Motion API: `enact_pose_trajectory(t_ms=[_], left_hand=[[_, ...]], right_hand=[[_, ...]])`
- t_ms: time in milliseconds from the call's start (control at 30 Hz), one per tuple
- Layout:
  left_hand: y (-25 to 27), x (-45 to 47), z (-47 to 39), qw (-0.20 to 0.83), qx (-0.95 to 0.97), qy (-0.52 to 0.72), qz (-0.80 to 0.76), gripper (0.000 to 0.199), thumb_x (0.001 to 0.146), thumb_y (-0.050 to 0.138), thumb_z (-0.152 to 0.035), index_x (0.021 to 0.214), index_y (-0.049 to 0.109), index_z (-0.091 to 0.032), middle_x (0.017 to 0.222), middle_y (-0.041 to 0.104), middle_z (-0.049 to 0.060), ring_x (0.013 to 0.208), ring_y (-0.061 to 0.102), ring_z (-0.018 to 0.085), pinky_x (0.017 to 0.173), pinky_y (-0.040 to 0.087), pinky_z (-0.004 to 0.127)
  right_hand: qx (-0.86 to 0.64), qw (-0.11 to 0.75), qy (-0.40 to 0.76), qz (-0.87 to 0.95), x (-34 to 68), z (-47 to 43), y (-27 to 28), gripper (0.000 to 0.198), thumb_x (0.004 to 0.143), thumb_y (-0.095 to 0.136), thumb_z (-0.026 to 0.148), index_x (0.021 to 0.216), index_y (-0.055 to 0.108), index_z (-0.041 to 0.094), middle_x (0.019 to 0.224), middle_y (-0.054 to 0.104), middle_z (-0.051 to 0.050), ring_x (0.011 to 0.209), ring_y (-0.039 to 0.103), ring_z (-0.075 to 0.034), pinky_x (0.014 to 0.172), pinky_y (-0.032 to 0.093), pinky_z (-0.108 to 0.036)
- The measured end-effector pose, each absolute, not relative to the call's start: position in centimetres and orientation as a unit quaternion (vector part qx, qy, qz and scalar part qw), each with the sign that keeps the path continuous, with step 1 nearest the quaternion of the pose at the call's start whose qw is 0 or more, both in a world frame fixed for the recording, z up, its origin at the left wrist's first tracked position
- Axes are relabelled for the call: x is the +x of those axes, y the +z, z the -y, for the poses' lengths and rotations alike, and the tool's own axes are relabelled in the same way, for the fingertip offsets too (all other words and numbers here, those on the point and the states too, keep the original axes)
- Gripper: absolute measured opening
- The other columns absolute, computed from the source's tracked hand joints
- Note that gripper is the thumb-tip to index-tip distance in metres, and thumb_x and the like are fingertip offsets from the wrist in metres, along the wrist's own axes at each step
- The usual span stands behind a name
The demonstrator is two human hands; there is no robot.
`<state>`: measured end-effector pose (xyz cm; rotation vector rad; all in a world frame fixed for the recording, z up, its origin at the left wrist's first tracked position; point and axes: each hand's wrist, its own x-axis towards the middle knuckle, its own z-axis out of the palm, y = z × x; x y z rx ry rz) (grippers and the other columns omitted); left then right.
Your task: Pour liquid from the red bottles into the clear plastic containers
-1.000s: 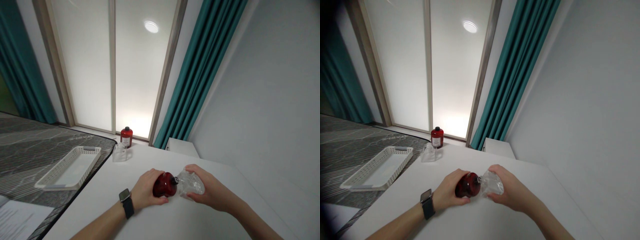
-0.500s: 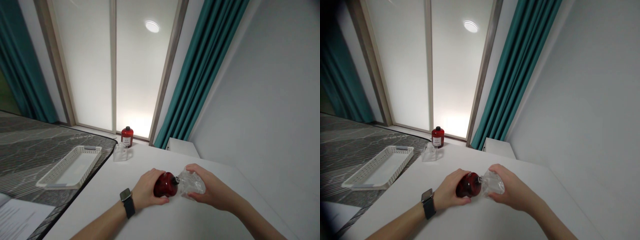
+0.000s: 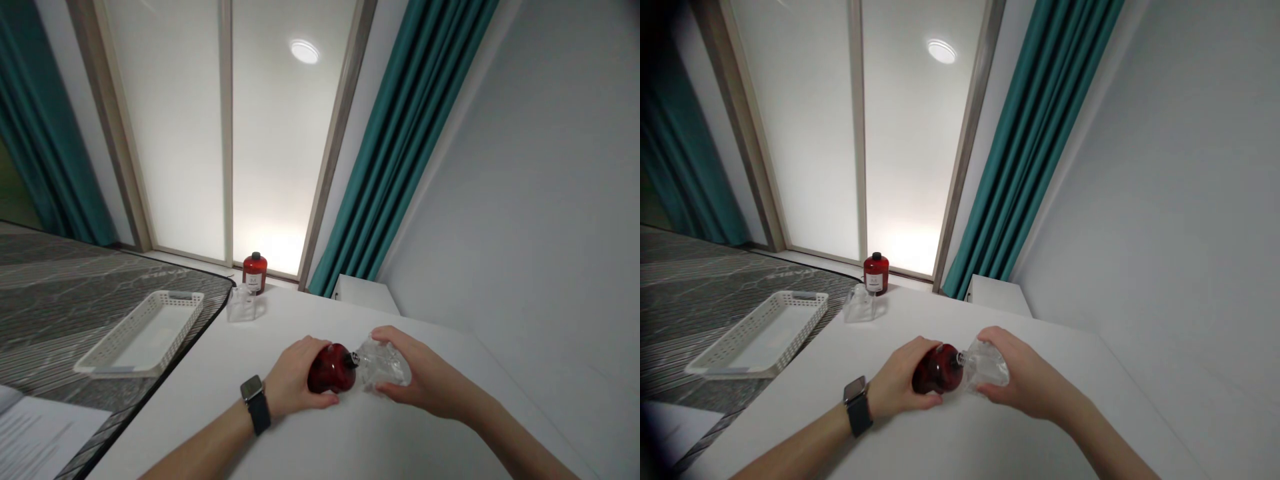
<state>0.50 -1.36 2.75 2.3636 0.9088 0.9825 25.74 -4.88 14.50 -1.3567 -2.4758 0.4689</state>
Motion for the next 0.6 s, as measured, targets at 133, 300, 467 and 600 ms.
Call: enact_pose_trajectory(t_ms=[133,300,467,600], left_hand=[[2.76,0.46,1.37,0.212,0.851,0.356,-0.323,0.070,0.065,0.081,-0.044,0.124,0.050,-0.020,0.111,0.064,0.009,0.097,0.061,0.029,0.086,0.049,0.040],[2.74,0.47,1.36,0.211,0.850,0.357,-0.323,0.070,0.065,0.080,-0.044,0.124,0.050,-0.021,0.111,0.064,0.009,0.097,0.061,0.028,0.086,0.048,0.040],[2.87,0.52,1.38,0.215,0.850,0.351,-0.329,0.071,0.062,0.082,-0.040,0.122,0.050,-0.021,0.110,0.064,0.009,0.096,0.061,0.029,0.085,0.048,0.040],[2.99,0.51,1.45,0.217,0.848,0.353,-0.329,0.071,0.062,0.083,-0.037,0.122,0.050,-0.020,0.110,0.064,0.009,0.096,0.061,0.028,0.085,0.049,0.040]], right_hand=[[-0.474,0.138,0.165,0.854,25.66,4.94,14.68,0.053,0.072,0.072,0.025,0.119,0.049,0.022,0.125,0.059,-0.010,0.114,0.057,-0.026,0.101,0.044,-0.040],[-0.473,0.137,0.169,0.854,25.67,4.96,14.82,0.052,0.072,0.071,0.026,0.119,0.050,0.021,0.125,0.059,-0.011,0.114,0.057,-0.026,0.101,0.044,-0.041],[-0.480,0.134,0.169,0.851,25.55,5.00,14.99,0.053,0.071,0.071,0.026,0.120,0.050,0.022,0.124,0.060,-0.011,0.113,0.058,-0.027,0.101,0.045,-0.043],[-0.478,0.133,0.164,0.853,25.39,4.99,15.22,0.052,0.072,0.071,0.026,0.120,0.051,0.022,0.125,0.060,-0.010,0.114,0.058,-0.028,0.101,0.045,-0.044]])
